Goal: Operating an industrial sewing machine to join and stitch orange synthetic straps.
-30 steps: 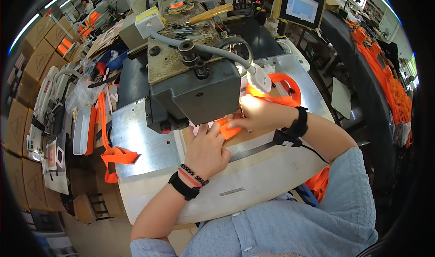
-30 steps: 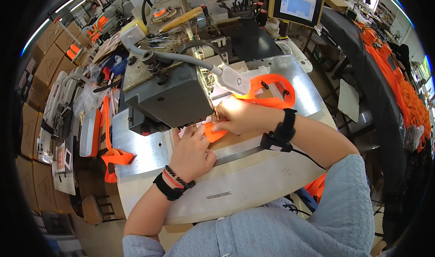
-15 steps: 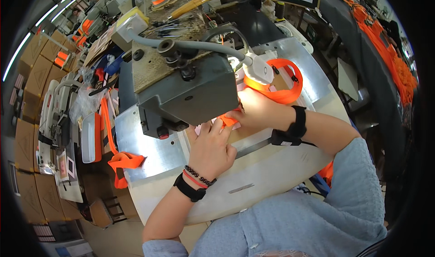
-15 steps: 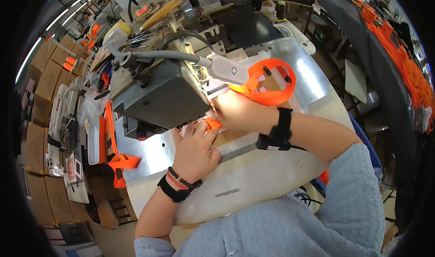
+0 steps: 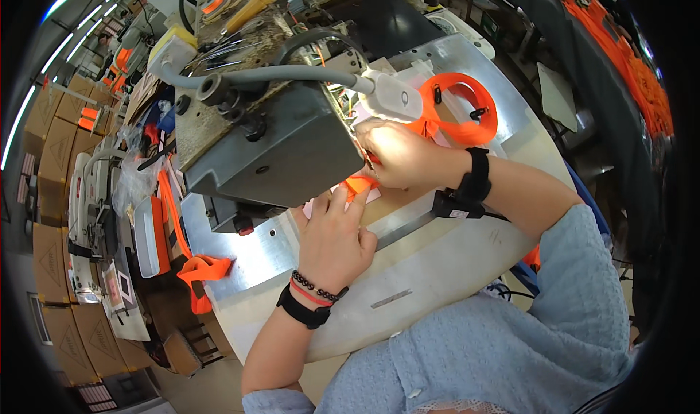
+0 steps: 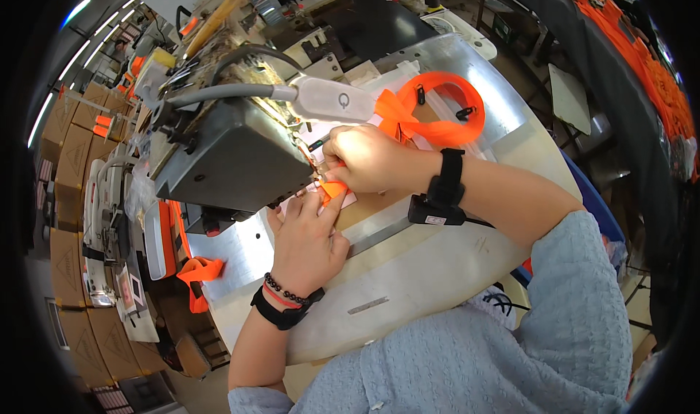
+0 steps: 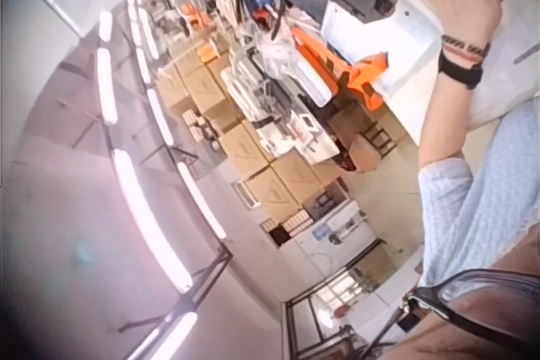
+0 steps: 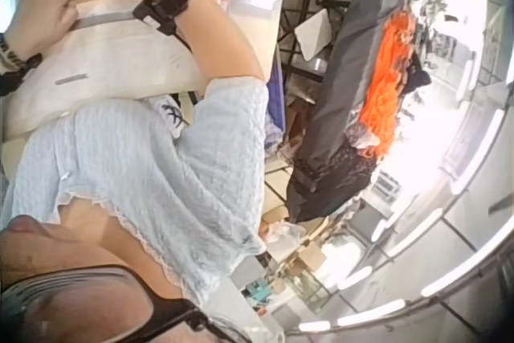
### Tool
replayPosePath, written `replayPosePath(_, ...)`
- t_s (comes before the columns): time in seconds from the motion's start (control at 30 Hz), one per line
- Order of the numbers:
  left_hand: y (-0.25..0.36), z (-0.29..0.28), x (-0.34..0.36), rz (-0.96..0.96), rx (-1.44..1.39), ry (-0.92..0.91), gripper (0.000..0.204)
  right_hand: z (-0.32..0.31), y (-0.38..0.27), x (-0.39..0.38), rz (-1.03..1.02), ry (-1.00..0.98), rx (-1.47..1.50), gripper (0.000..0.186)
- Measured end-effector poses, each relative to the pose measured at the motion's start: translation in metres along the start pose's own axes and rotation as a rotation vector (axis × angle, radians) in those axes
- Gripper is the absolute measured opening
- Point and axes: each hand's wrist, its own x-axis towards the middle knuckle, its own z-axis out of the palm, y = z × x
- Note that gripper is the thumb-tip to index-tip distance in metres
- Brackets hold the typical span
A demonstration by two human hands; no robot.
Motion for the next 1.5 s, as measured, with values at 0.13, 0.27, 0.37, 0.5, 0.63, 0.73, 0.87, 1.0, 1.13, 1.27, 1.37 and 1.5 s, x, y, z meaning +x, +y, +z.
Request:
replayPosePath(0.13, 0.0, -0.003, 0.0, -0.002, 0.009, -0.048, 0.047, -0.007, -0.017, -0.001, 0.199, -0.128, 0.118, 0.017)
replayPosePath(0.27, 0.002, -0.005, 0.001, -0.025, 0.002, -0.081, 0.047, 0.005, -0.016, -0.001, 0.27, -0.134, 0.066, 0.021)
replayPosePath(0.37, -0.002, -0.006, 0.001, -0.006, -0.014, -0.053, 0.047, 0.003, -0.018, 0.001, 0.275, -0.165, 0.053, 0.02)
replayPosePath(0.5, -0.008, -0.009, 0.002, 0.01, -0.035, -0.087, 0.052, 0.012, -0.013, 0.002, 0.276, -0.105, 0.026, 0.021)
replayPosePath(0.63, -0.012, -0.016, -0.002, 0.003, -0.077, -0.157, 0.058, 0.02, -0.002, 0.0, 0.201, -0.112, -0.024, 0.019)
replayPosePath(0.73, -0.021, -0.017, -0.009, 0.028, -0.128, -0.155, 0.062, 0.024, -0.001, 0.001, 0.201, -0.12, 0.041, 0.021)
replayPosePath(0.87, -0.027, -0.018, -0.013, 0.034, -0.211, -0.173, 0.067, 0.037, 0.014, -0.002, 0.094, 0.013, 0.07, 0.018)
replayPosePath(1.0, -0.029, -0.021, -0.016, 0.033, -0.232, -0.113, 0.059, 0.035, 0.015, -0.003, 0.084, -0.015, 0.016, 0.022)
replayPosePath(1.13, -0.028, -0.019, -0.018, -0.016, -0.221, -0.098, 0.047, 0.038, 0.017, -0.002, 0.07, -0.013, -0.02, 0.026)
replayPosePath(1.27, -0.024, -0.013, -0.018, -0.016, -0.167, -0.043, 0.048, 0.043, 0.02, -0.002, 0.044, 0.03, -0.001, 0.027)
replayPosePath(1.37, -0.018, -0.016, -0.017, -0.016, -0.13, 0.034, 0.053, 0.041, 0.018, -0.002, 0.063, 0.012, 0.036, 0.026)
replayPosePath(1.5, -0.018, -0.017, -0.016, -0.021, -0.103, -0.031, 0.057, 0.038, 0.016, -0.002, 0.066, -0.004, 0.013, 0.027)
